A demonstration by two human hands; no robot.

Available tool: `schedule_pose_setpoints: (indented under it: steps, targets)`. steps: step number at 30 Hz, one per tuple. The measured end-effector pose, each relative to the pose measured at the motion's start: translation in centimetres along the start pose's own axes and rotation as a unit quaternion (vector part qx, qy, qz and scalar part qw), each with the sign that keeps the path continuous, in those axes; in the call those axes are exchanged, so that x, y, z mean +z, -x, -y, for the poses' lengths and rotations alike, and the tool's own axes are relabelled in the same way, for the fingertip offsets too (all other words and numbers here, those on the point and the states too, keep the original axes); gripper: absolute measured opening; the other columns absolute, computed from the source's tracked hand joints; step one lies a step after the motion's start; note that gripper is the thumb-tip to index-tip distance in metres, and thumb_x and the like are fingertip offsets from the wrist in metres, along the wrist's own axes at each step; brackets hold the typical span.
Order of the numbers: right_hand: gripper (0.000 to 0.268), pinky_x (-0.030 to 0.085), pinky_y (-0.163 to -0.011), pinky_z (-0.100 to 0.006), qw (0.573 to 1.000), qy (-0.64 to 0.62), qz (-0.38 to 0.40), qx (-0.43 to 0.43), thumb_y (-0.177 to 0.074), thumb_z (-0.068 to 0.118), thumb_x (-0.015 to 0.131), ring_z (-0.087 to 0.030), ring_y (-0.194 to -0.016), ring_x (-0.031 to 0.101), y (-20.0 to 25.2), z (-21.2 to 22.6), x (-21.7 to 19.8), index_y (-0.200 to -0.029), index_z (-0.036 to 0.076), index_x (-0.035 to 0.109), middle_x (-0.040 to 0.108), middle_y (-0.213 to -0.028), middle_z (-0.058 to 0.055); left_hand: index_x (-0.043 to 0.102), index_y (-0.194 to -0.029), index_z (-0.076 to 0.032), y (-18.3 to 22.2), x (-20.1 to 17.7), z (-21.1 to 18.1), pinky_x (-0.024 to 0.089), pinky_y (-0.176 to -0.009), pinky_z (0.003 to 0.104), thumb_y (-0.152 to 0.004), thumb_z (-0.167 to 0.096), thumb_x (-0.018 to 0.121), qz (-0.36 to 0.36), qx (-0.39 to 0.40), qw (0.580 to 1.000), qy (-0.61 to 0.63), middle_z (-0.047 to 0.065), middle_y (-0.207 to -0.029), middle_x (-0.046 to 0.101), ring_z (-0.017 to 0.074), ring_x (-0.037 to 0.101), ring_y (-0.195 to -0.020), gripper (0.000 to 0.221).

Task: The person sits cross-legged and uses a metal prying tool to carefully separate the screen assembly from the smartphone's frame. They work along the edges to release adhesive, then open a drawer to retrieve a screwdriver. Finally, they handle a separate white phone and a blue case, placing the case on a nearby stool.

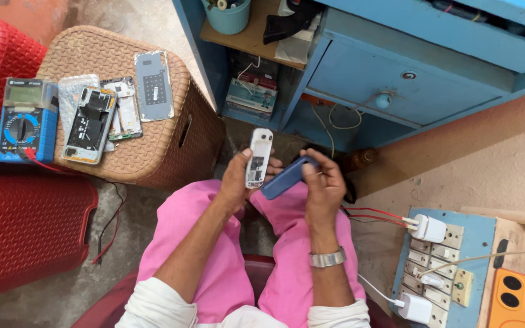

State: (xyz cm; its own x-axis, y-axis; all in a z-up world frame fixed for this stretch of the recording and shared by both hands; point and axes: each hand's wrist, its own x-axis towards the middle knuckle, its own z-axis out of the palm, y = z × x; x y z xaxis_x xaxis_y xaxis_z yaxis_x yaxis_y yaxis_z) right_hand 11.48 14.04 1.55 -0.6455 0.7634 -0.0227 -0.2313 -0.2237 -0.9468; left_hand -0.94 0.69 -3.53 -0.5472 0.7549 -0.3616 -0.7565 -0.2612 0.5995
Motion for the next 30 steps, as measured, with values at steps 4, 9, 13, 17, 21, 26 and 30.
schedule_pose_setpoints:
  steps: [4,9,13,17,21,26,30]
  targets:
    - [0.032,0.052,-0.109,-0.041,0.983,-0.168,-0.009,0.068,-0.102,0.019,0.067,-0.029,-0.125,0.064,-0.8,0.6,-1.8,-0.128,0.001,0.062,0.067,-0.130,-0.016,0.051,-0.140,0.009,0.8,0.4,-2.0,0.062,-0.084,0.042,-0.105,-0.046,0.031,0.078,-0.006,0.990,0.115,0.023,-0.111,0.070,0.0328,0.072,-0.098,0.069]
    - [0.041,0.051,-0.112,-0.042,0.974,-0.198,0.000,0.112,-0.105,0.030,0.062,-0.032,-0.128,0.063,-0.7,0.0,-2.5,-0.133,0.000,0.060,0.066,-0.134,-0.018,0.049,-0.146,0.011,1.2,0.7,-2.8,0.061,-0.084,0.042,-0.107,-0.042,0.030,0.140,0.005,0.973,0.184,0.025,-0.116,0.069,0.0344,0.072,-0.100,0.069]
    - [0.042,0.053,-0.106,-0.041,0.959,-0.245,0.019,0.144,-0.107,0.032,0.059,-0.032,-0.129,0.063,-0.7,-0.3,-2.7,-0.136,0.000,0.060,0.065,-0.135,-0.018,0.049,-0.146,0.011,1.7,0.8,-3.3,0.061,-0.082,0.041,-0.106,-0.041,0.030,0.150,0.014,0.971,0.186,0.026,-0.117,0.069,0.0344,0.072,-0.100,0.068]
    - [0.042,0.056,-0.103,-0.041,0.949,-0.270,0.036,0.158,-0.107,0.030,0.058,-0.031,-0.129,0.063,-0.7,-0.2,-2.6,-0.137,0.000,0.060,0.065,-0.136,-0.018,0.049,-0.147,0.011,1.8,1.1,-3.7,0.061,-0.083,0.041,-0.106,-0.040,0.029,0.156,0.020,0.970,0.186,0.025,-0.117,0.069,0.0340,0.072,-0.100,0.068]
    - [0.043,0.056,-0.102,-0.044,0.953,-0.254,0.036,0.163,-0.106,0.030,0.059,-0.031,-0.127,0.063,-0.8,-0.2,-2.1,-0.137,0.001,0.060,0.065,-0.135,-0.019,0.048,-0.149,0.010,1.9,1.4,-3.9,0.062,-0.083,0.042,-0.108,-0.041,0.028,0.152,0.032,0.974,0.168,0.025,-0.118,0.069,0.0339,0.072,-0.101,0.069]
    - [0.043,0.056,-0.102,-0.044,0.953,-0.247,0.036,0.170,-0.106,0.031,0.060,-0.032,-0.127,0.064,-0.5,-0.2,-1.8,-0.137,0.001,0.059,0.065,-0.135,-0.019,0.048,-0.148,0.010,2.1,1.6,-4.1,0.061,-0.084,0.042,-0.107,-0.043,0.027,0.153,0.049,0.975,0.151,0.027,-0.123,0.068,0.0342,0.071,-0.103,0.070]
    - [0.043,0.056,-0.102,-0.044,0.953,-0.244,0.034,0.174,-0.105,0.031,0.060,-0.032,-0.126,0.064,-0.4,0.0,-1.7,-0.137,0.001,0.060,0.065,-0.134,-0.020,0.048,-0.149,0.010,2.2,1.7,-4.2,0.061,-0.085,0.042,-0.108,-0.043,0.028,0.161,0.054,0.974,0.153,0.027,-0.125,0.068,0.0343,0.071,-0.104,0.070]
